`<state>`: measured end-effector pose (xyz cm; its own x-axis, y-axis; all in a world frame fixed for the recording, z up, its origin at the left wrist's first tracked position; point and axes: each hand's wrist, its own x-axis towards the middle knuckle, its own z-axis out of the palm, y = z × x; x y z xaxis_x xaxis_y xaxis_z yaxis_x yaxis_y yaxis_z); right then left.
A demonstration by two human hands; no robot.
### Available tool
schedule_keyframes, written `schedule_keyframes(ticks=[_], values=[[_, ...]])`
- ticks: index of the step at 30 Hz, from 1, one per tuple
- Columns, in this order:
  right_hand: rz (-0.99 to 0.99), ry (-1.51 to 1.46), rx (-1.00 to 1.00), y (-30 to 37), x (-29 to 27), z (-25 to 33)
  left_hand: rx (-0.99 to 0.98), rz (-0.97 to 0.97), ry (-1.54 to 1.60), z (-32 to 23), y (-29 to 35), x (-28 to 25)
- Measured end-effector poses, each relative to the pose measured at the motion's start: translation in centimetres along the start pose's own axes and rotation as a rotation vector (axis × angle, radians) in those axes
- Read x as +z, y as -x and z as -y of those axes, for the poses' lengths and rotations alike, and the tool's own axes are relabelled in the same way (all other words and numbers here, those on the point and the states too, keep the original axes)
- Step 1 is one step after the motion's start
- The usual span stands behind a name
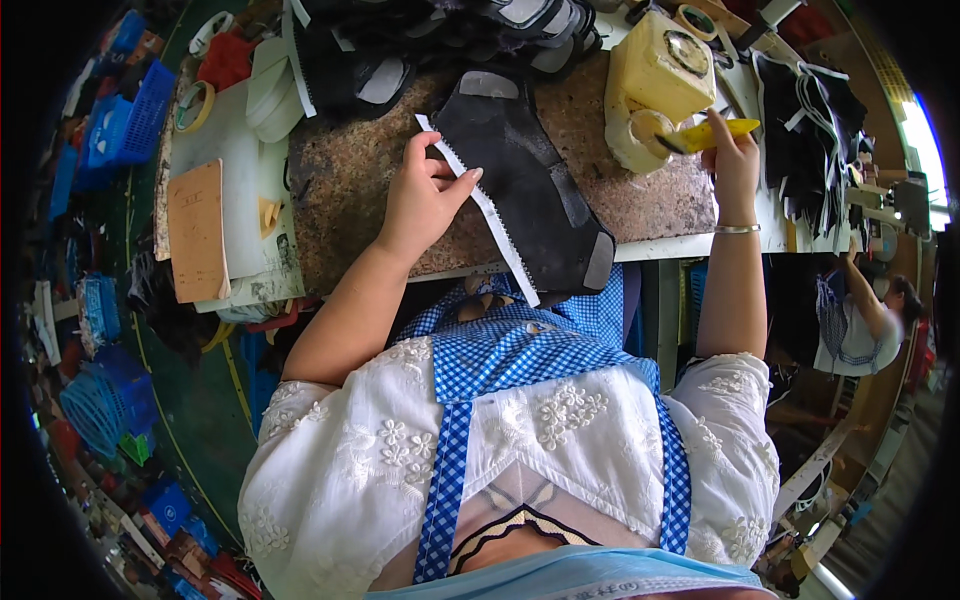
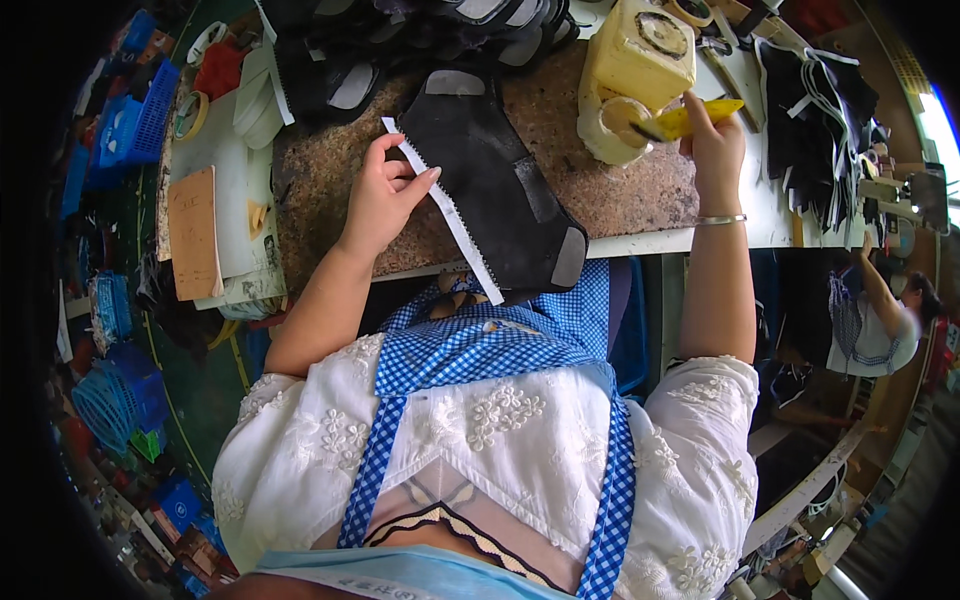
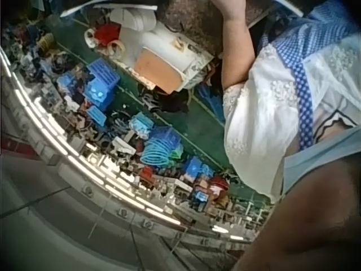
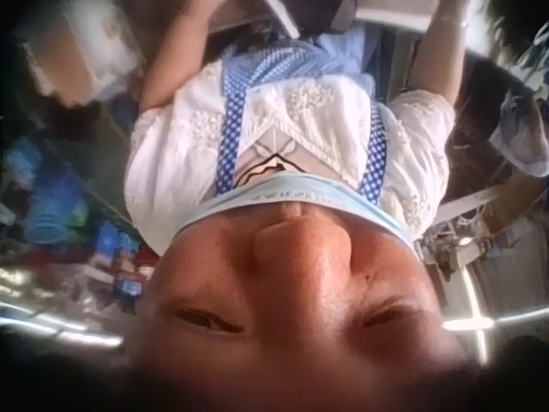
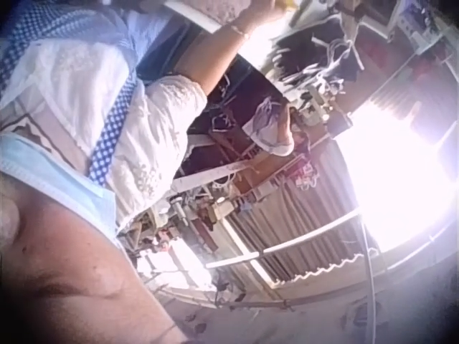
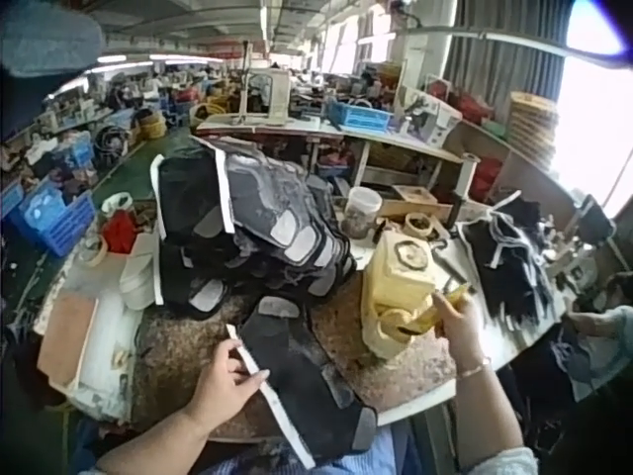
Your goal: Apply adhesive to black and white shoe upper components using a handheld brush.
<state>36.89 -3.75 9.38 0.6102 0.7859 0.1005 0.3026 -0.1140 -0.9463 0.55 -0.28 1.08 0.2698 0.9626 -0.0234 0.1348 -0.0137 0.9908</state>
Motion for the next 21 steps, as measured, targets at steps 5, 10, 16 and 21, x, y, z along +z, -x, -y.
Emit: schedule_keyframes(ticks=[5, 10, 16, 21], values=[[0.402, 0.04, -0.119, 2.1, 6.7, 2.1, -0.047, -0.018, -0.085, -0.4, -0.7, 0.3], [0.492, 0.088, -0.229, 1.3, 17.8, 4.5, -0.066, -0.111, -0.019, -0.2, -0.1, 0.7], [0.91, 0.602, 0.05, 0.3, 13.6, 2.4, -0.116, -0.097, -0.068, 0.4, -1.6, 0.7], [0.929, 0.366, 0.082, 5.2, 6.5, 1.3, 0.023, -0.039, -0.183, 0.6, -2.3, 1.1]])
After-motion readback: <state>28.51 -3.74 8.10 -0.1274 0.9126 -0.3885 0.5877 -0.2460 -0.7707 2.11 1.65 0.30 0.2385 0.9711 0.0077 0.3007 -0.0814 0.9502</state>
